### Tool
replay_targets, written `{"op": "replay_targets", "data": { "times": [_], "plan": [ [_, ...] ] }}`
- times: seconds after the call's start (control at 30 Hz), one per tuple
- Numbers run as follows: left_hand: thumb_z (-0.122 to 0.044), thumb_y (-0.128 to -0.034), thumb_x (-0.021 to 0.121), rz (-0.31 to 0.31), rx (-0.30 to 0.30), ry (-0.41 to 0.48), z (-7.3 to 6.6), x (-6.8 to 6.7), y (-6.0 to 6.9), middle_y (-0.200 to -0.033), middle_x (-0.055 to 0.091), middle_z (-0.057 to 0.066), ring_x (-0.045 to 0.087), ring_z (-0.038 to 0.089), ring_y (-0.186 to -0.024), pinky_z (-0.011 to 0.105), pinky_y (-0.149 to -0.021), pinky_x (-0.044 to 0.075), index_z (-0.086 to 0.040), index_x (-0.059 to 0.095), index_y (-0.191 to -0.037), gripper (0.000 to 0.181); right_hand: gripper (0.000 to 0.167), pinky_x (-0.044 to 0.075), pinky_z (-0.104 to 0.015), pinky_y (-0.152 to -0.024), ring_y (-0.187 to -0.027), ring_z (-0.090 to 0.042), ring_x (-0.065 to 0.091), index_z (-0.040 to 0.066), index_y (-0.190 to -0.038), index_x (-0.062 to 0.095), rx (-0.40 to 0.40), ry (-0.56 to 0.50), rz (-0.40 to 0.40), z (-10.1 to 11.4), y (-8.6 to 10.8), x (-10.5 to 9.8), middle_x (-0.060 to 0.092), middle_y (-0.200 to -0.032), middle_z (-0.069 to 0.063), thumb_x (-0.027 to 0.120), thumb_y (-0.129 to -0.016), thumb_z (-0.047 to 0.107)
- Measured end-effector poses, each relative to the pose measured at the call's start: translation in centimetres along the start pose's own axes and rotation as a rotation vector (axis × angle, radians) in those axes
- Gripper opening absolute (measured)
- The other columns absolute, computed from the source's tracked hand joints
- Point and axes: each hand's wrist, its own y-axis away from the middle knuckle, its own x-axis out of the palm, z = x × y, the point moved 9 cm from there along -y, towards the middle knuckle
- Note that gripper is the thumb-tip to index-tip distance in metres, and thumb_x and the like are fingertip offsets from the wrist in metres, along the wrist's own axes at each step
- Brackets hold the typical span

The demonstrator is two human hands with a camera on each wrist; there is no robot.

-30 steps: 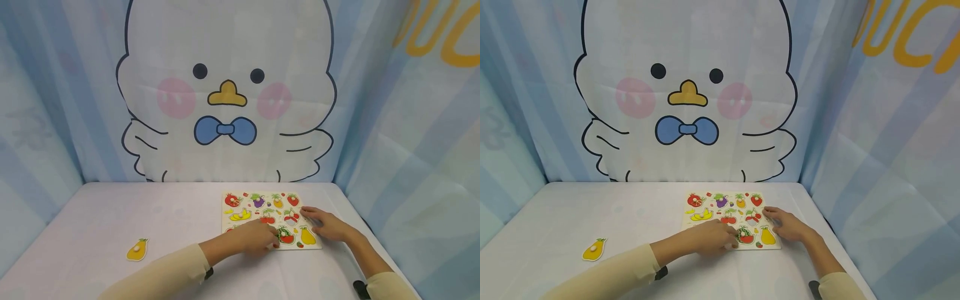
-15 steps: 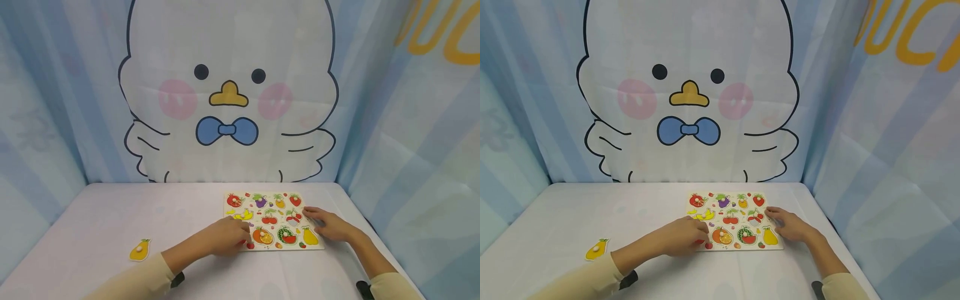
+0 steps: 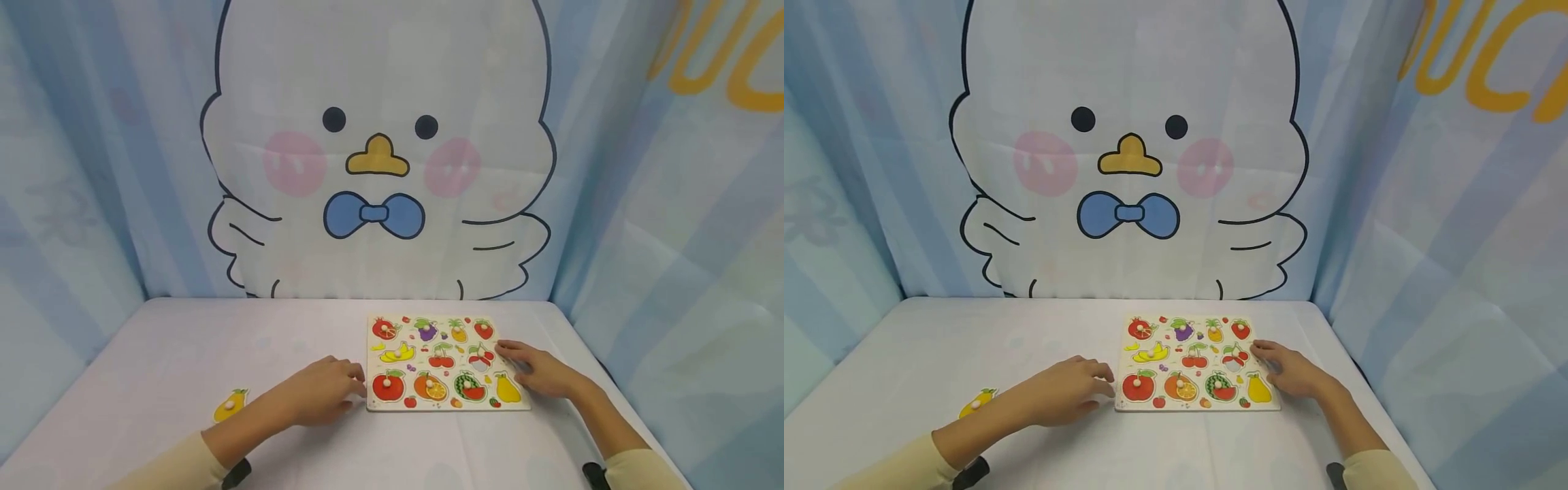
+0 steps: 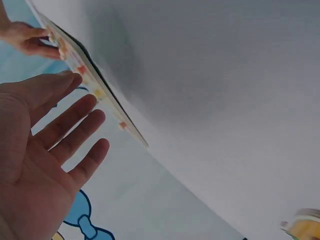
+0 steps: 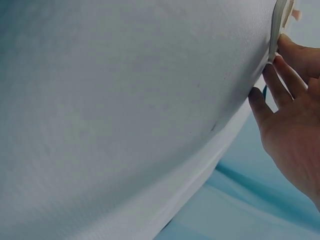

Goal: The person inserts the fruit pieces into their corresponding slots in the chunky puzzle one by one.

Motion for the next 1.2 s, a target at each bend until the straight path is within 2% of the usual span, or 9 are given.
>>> {"op": "replay_targets", "data": {
  "times": [0.2,0.43,0.63,0.93,1.2],
  "plan": [
    [-0.017,-0.0888,0.082,-0.001,-0.103,0.038,3.3,0.1,2.7,-0.106,0.069,-0.006,0.062,0.011,-0.095,0.039,-0.096,0.055,-0.022,0.081,-0.109,0.021,0.060,0.037,-0.068,-0.114,-0.146,-0.055,0.036,0.002,-0.150,0.053,0.002,0.015,0.001,-0.2,0.0,-0.1,0.040,-0.162,-0.023,0.069,-0.092,0.001],
    [-0.012,-0.0847,0.084,-0.110,-0.032,0.000,6.8,0.4,6.6,-0.095,0.065,-0.009,0.057,0.005,-0.082,0.037,-0.079,0.054,-0.020,0.082,-0.100,0.018,0.060,0.036,-0.068,-0.114,-0.146,-0.055,0.036,0.003,-0.150,0.053,0.010,0.007,0.002,-0.4,-0.1,0.1,0.040,-0.162,-0.023,0.069,-0.092,0.001],
    [-0.011,-0.0842,0.084,-0.141,-0.081,0.012,9.2,0.5,9.2,-0.095,0.062,-0.013,0.055,0.003,-0.079,0.036,-0.076,0.054,-0.023,0.081,-0.098,0.019,0.061,0.036,-0.067,-0.115,-0.147,-0.054,0.037,0.003,-0.151,0.052,0.002,0.021,0.004,-0.4,-0.1,0.1,0.039,-0.163,-0.022,0.068,-0.092,0.001],
    [-0.008,-0.0828,0.085,-0.155,-0.148,0.060,11.0,0.2,11.1,-0.091,0.059,-0.013,0.049,0.000,-0.075,0.029,-0.070,0.052,-0.020,0.081,-0.097,0.019,0.061,0.036,-0.068,-0.114,-0.146,-0.054,0.036,0.003,-0.151,0.053,0.004,0.013,-0.003,-0.2,-0.1,0.0,0.040,-0.162,-0.023,0.069,-0.092,0.001],
    [-0.008,-0.0864,0.081,-0.079,-0.266,0.158,13.1,1.2,12.6,-0.087,0.053,-0.013,0.047,-0.001,-0.074,0.025,-0.069,0.051,-0.025,0.075,-0.091,0.019,0.061,0.036,-0.068,-0.114,-0.147,-0.054,0.036,0.004,-0.151,0.052,0.027,0.011,-0.001,-0.2,-0.1,0.2,0.039,-0.163,-0.022,0.069,-0.093,0.002]
  ]
}}
